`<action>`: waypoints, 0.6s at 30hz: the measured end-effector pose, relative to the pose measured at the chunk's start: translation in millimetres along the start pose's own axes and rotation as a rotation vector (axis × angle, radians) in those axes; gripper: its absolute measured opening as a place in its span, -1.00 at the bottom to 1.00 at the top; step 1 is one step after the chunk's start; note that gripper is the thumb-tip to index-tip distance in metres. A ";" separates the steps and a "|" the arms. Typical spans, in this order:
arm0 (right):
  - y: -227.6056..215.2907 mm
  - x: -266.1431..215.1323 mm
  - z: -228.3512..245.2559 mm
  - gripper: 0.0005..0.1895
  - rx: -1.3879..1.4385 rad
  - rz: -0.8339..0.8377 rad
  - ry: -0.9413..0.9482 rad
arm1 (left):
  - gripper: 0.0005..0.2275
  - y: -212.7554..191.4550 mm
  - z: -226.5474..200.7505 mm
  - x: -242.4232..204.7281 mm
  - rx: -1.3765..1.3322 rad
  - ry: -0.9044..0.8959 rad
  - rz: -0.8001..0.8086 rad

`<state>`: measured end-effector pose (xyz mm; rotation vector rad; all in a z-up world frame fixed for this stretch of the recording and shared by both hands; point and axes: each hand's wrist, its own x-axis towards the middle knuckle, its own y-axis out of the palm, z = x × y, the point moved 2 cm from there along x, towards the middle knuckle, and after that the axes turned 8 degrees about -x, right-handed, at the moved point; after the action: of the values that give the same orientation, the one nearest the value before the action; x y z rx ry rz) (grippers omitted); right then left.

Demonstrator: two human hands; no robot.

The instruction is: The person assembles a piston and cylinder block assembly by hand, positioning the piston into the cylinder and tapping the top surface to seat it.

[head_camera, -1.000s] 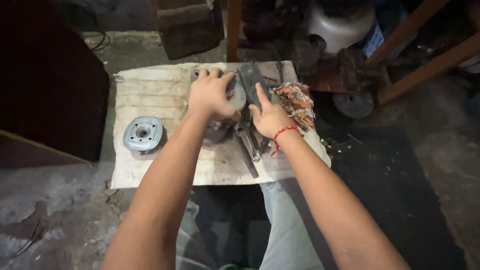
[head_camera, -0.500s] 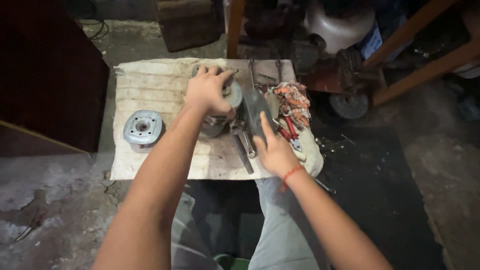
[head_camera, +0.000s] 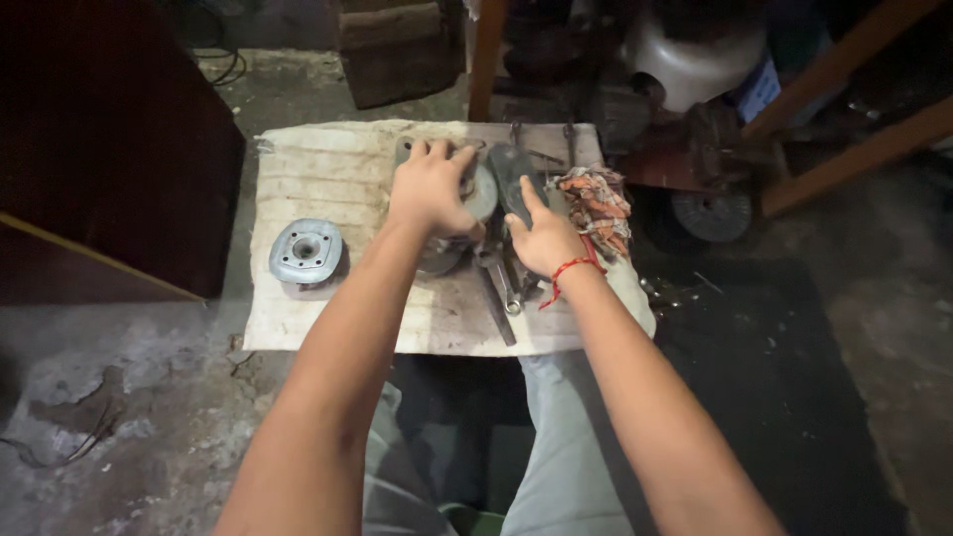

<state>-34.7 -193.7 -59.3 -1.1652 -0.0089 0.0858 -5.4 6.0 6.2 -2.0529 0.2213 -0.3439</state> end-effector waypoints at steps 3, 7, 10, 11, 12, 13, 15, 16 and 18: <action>-1.7 -34.7 6.2 -0.18 0.014 0.040 0.069 | -0.02 -0.1 -2.2 3.2 -0.011 -0.021 0.026; 0.2 -95.2 5.8 -0.14 0.009 0.114 0.087 | -0.08 -3.2 -4.2 2.1 0.007 -0.077 0.066; 6.6 -84.8 -8.0 -0.17 0.116 0.001 -0.029 | -0.02 -1.0 -8.5 0.0 0.039 0.032 0.005; 11.4 -69.1 -11.5 -0.18 0.079 0.000 -0.012 | -0.03 1.5 -10.7 -4.4 0.044 0.014 0.008; 12.1 -41.0 -13.3 -0.20 0.042 -0.008 0.004 | -0.04 4.5 -15.2 -6.9 0.052 0.002 0.005; 11.8 -17.1 -13.7 -0.21 0.004 -0.016 0.019 | -0.05 5.4 -17.5 -7.5 0.060 -0.011 0.002; 7.0 11.0 -9.6 -0.24 0.023 -0.097 -0.102 | -0.01 2.4 -13.4 -1.3 0.032 -0.044 0.015; 3.0 13.8 -5.4 -0.25 0.029 -0.134 -0.165 | 0.01 0.9 -9.1 0.0 0.015 -0.064 0.022; 8.1 -19.4 0.0 -0.20 0.027 -0.007 -0.010 | -0.04 -1.9 1.5 1.3 -0.004 -0.069 0.030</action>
<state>-54.5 -191.9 -66.0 -1.1380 -0.0202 0.0852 -3.7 7.8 7.3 -2.0595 0.2111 -0.2537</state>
